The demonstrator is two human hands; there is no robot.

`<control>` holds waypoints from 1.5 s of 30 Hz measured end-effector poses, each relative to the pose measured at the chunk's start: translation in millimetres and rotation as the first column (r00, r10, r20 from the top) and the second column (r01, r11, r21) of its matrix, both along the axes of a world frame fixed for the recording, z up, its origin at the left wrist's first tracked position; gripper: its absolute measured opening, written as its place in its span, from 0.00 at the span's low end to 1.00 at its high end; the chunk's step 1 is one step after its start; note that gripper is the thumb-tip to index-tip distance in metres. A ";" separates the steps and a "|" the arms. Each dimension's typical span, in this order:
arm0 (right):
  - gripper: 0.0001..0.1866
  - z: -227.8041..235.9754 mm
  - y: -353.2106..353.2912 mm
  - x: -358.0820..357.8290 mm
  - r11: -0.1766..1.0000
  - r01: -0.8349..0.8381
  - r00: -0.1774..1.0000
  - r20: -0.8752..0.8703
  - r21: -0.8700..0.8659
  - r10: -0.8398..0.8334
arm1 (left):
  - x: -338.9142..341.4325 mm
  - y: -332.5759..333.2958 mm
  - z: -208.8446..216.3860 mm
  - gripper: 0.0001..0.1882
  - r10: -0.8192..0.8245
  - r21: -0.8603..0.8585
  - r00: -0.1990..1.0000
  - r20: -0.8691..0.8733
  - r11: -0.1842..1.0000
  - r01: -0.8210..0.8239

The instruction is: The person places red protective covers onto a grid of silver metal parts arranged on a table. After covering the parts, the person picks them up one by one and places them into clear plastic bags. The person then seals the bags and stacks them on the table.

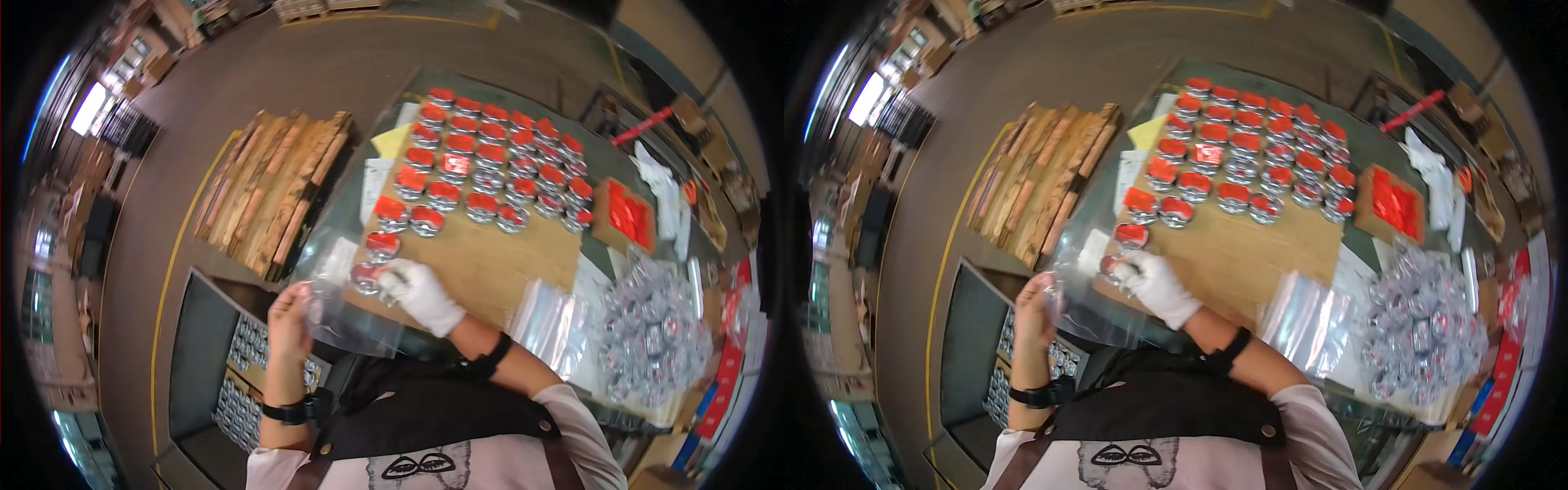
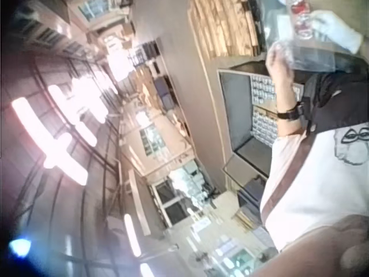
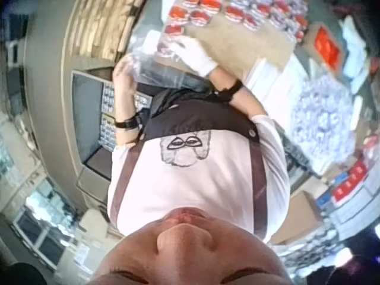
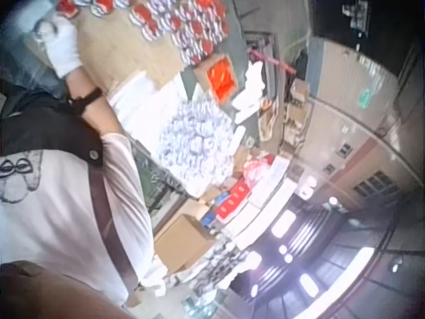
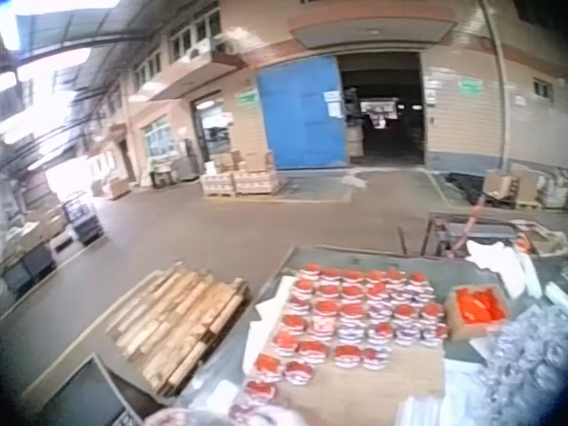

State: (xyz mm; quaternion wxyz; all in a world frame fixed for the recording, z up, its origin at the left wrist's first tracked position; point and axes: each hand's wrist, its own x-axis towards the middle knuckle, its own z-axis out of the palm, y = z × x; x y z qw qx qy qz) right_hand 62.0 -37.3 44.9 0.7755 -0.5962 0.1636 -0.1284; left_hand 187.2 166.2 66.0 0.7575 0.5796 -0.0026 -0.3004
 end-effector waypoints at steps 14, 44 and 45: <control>0.12 21.7 -26.8 -58.0 0.991 0.126 0.908 -0.409 0.048 -0.095 | 8.6 -73.3 4.8 0.16 -0.615 0.568 0.378 0.692 0.787 0.242; 0.21 -48.5 -47.5 -108.2 0.885 0.464 0.765 -0.486 -0.042 -0.424 | -63.4 -153.2 -77.3 0.17 -0.802 0.786 -0.098 0.590 0.542 0.296; 0.20 -44.4 -44.8 -108.5 0.874 0.403 0.775 -0.406 -0.272 -0.484 | -64.2 -156.1 -81.6 0.17 -0.856 0.839 -0.100 0.508 0.464 0.286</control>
